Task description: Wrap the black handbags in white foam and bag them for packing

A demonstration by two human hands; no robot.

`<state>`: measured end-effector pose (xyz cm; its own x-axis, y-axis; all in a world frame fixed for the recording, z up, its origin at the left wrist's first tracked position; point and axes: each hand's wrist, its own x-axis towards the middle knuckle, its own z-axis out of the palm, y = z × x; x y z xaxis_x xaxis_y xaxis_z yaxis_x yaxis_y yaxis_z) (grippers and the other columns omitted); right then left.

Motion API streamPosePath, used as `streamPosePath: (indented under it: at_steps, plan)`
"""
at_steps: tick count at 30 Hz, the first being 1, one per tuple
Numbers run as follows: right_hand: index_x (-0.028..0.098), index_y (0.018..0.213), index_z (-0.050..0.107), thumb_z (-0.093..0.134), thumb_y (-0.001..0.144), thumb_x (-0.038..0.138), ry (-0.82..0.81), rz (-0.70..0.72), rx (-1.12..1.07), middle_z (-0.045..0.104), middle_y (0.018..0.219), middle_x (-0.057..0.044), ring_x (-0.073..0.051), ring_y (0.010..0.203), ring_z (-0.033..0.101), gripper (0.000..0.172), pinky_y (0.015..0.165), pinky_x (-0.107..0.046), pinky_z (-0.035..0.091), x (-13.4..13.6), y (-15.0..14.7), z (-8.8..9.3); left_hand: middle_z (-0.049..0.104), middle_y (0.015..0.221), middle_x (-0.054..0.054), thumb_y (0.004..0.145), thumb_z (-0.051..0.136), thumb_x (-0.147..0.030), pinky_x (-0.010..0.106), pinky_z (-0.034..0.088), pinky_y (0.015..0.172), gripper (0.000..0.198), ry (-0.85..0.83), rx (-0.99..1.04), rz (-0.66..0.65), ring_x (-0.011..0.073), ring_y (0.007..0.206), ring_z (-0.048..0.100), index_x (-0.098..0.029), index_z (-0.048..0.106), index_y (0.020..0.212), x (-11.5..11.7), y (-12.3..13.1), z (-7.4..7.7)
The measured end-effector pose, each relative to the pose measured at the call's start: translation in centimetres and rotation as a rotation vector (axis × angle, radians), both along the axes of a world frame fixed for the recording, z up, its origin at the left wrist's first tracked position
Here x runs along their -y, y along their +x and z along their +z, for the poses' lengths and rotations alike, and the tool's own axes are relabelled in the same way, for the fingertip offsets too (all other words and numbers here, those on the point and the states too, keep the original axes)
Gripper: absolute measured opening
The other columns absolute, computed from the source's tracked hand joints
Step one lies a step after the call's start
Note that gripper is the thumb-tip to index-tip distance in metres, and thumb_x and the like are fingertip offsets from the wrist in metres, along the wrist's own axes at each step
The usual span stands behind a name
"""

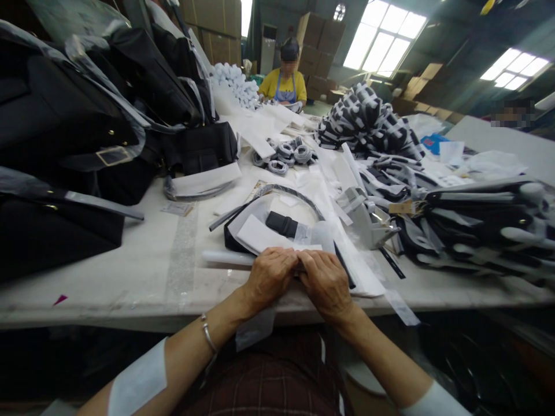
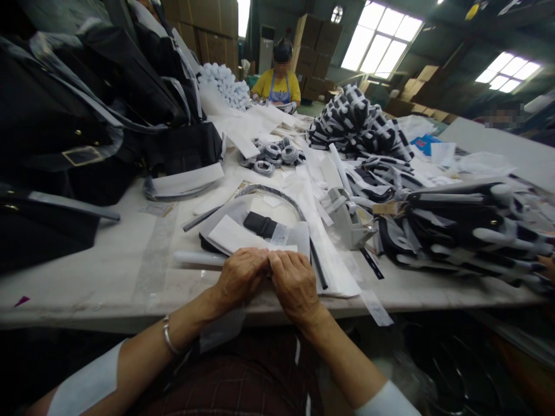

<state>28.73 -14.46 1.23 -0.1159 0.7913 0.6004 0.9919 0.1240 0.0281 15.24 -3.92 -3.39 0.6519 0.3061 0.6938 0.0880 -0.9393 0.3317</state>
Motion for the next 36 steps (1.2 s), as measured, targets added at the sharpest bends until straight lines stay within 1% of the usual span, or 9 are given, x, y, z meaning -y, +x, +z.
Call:
streamPosePath:
  at_steps: [3, 6, 11, 15, 21, 25, 30, 33, 36]
  plan:
    - [0.017, 0.116, 0.059, 0.058, 0.089, 0.006, 0.006, 0.169, -0.086, 0.071, 0.106, -0.009, -0.023, 0.102, 0.063, 0.028, 0.093, -0.040, 0.044, 2.4, -0.3, 0.2, 0.074, 0.108, 0.008, 0.088, 0.051, -0.010, 0.038, 0.053, 0.091, 0.027, 0.017, -0.012, -0.001, 0.0218, 0.101, 0.069, -0.016, 0.060, 0.113, 0.0, 0.1, -0.3]
    - [0.019, 0.111, 0.062, 0.059, 0.090, 0.009, -0.086, 0.287, -0.116, 0.072, 0.100, -0.006, -0.021, 0.096, 0.063, 0.023, 0.091, -0.039, 0.044, 5.0, -1.6, -1.2, 0.073, 0.112, 0.007, 0.083, 0.055, -0.006, 0.038, 0.052, 0.093, 0.035, 0.020, -0.037, -0.008, 0.0217, 0.104, 0.069, -0.017, 0.060, 0.116, -0.1, 0.1, -0.4]
    - [0.016, 0.118, 0.061, 0.052, 0.094, 0.020, -0.063, 0.094, -0.151, 0.069, 0.114, -0.011, -0.027, 0.112, 0.056, 0.026, 0.099, -0.044, 0.039, 4.7, -5.6, -6.5, 0.073, 0.114, 0.008, 0.080, 0.057, -0.003, 0.039, 0.053, 0.094, 0.039, 0.013, -0.060, -0.006, 0.0219, 0.107, 0.068, -0.016, 0.060, 0.117, -0.2, -0.1, -0.1]
    - [0.018, 0.099, 0.064, 0.046, 0.092, 0.017, 0.032, 0.050, -0.241, 0.069, 0.095, -0.010, -0.028, 0.102, 0.057, 0.020, 0.093, -0.045, 0.041, 2.9, -7.1, -8.4, 0.073, 0.114, 0.008, 0.078, 0.058, -0.002, 0.038, 0.053, 0.094, 0.041, 0.013, -0.067, -0.004, 0.0216, 0.107, 0.068, -0.017, 0.061, 0.116, -0.2, -0.2, 0.2]
    - [0.022, 0.100, 0.063, 0.045, 0.091, 0.008, 0.065, 0.287, -0.538, 0.069, 0.090, -0.006, -0.021, 0.093, 0.061, 0.024, 0.084, -0.036, 0.048, 2.7, -6.2, -6.6, 0.074, 0.112, 0.007, 0.076, 0.059, 0.000, 0.038, 0.055, 0.092, 0.042, -0.026, -0.042, 0.024, 0.0220, 0.103, 0.069, -0.018, 0.063, 0.114, -0.1, 0.0, 0.2]
    - [0.022, 0.092, 0.062, 0.048, 0.093, 0.010, -0.031, 0.289, -0.822, 0.066, 0.077, -0.001, -0.015, 0.072, 0.063, 0.018, 0.066, -0.026, 0.050, 3.6, -4.0, -4.5, 0.074, 0.112, 0.005, 0.076, 0.061, -0.001, 0.037, 0.055, 0.093, 0.042, -0.058, -0.035, 0.043, 0.0214, 0.102, 0.069, -0.018, 0.064, 0.114, -0.1, 0.0, 0.3]
    - [0.022, 0.094, 0.065, 0.050, 0.093, 0.011, -0.160, 0.332, -0.701, 0.069, 0.077, -0.002, -0.015, 0.070, 0.065, 0.018, 0.065, -0.025, 0.052, 6.1, -1.0, -1.5, 0.074, 0.110, 0.006, 0.078, 0.058, -0.001, 0.038, 0.055, 0.091, 0.041, -0.071, -0.033, 0.062, 0.0218, 0.100, 0.070, -0.019, 0.064, 0.114, 0.1, 0.2, 0.4]
    - [0.021, 0.098, 0.065, 0.049, 0.094, 0.010, -0.168, 0.364, -0.682, 0.071, 0.080, -0.003, -0.016, 0.073, 0.068, 0.020, 0.068, -0.025, 0.053, 6.9, -1.5, -1.4, 0.074, 0.110, 0.006, 0.078, 0.058, -0.002, 0.040, 0.056, 0.090, 0.040, -0.081, -0.016, 0.083, 0.0230, 0.099, 0.070, -0.019, 0.064, 0.113, 0.3, 0.3, 0.3]
    - [0.022, 0.089, 0.065, 0.050, 0.094, 0.012, -0.135, 0.248, -0.774, 0.069, 0.074, -0.001, -0.015, 0.066, 0.067, 0.018, 0.063, -0.023, 0.052, 6.9, -3.1, -3.0, 0.074, 0.111, 0.006, 0.078, 0.058, -0.002, 0.041, 0.055, 0.092, 0.040, -0.100, -0.001, 0.111, 0.0229, 0.101, 0.070, -0.019, 0.064, 0.114, 0.5, 0.4, 0.1]
